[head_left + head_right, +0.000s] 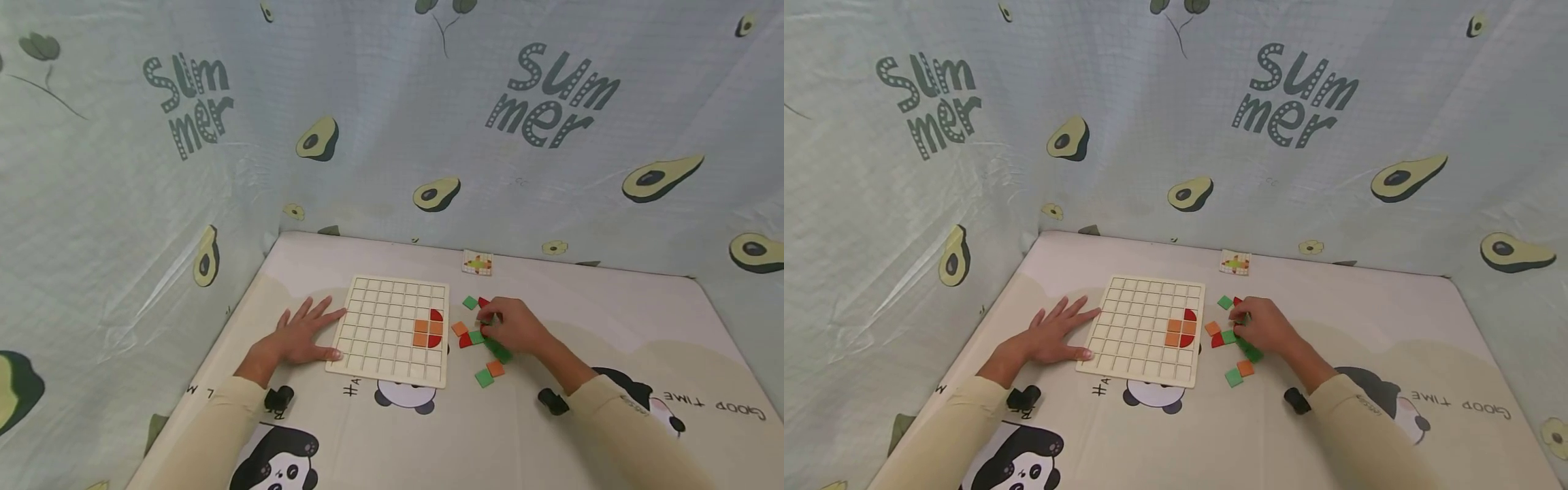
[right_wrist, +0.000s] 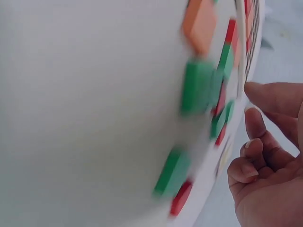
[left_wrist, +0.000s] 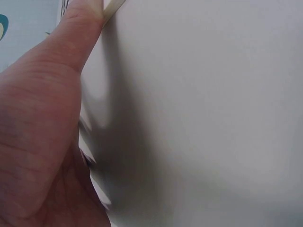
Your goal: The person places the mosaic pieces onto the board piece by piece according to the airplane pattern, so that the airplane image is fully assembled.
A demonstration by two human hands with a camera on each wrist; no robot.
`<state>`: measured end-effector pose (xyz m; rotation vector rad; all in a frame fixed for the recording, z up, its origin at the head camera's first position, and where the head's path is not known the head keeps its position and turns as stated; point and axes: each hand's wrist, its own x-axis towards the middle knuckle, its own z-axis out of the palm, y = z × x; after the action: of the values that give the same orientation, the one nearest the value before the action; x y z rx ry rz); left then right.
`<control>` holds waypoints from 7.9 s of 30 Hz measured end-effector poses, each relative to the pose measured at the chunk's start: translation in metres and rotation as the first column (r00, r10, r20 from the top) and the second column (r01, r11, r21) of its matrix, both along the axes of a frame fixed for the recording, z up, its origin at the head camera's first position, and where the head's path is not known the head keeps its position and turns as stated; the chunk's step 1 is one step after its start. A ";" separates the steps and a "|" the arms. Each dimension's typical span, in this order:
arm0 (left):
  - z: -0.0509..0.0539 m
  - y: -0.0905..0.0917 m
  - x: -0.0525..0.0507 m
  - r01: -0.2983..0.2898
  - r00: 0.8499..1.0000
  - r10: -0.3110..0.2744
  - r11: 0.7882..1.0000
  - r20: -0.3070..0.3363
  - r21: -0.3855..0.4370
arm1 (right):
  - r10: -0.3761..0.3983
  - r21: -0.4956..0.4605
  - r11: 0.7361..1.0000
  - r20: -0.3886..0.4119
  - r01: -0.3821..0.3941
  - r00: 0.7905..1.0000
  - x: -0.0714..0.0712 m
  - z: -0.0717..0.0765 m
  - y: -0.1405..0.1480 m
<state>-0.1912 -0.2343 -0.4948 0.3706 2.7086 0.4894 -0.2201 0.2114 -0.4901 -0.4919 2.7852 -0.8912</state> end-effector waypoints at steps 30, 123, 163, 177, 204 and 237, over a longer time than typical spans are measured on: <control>0.000 -0.001 -0.002 0.004 1.000 -0.004 1.000 0.004 -0.016 | 0.043 0.070 0.997 -0.027 -0.041 0.999 0.018 -0.020 0.090; -0.002 0.001 -0.001 -0.001 1.000 0.000 1.000 -0.022 -0.018 | 0.066 -0.052 0.996 0.004 -0.065 0.998 -0.001 -0.010 -0.080; -0.002 -0.001 0.001 0.006 1.000 -0.005 1.000 -0.021 0.007 | 0.078 -0.063 0.995 -0.021 -0.079 0.997 -0.015 -0.014 -0.128; -0.004 0.000 -0.001 0.015 1.000 -0.015 1.000 -0.020 -0.008 | 0.027 -0.110 0.994 0.023 -0.025 0.999 -0.013 -0.003 -0.097; 0.001 0.002 0.002 0.011 1.000 -0.011 1.000 -0.012 -0.016 | -0.013 0.023 1.000 0.049 0.012 0.999 0.037 -0.013 0.046; -0.001 0.003 0.003 0.014 1.000 -0.014 1.000 -0.008 0.000 | -0.032 0.130 0.991 0.033 0.028 0.999 0.039 -0.009 0.032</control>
<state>-0.1883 -0.2312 -0.4954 0.3921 2.7115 0.4853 -0.1810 0.2438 -0.4987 -0.4112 2.8025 -0.7122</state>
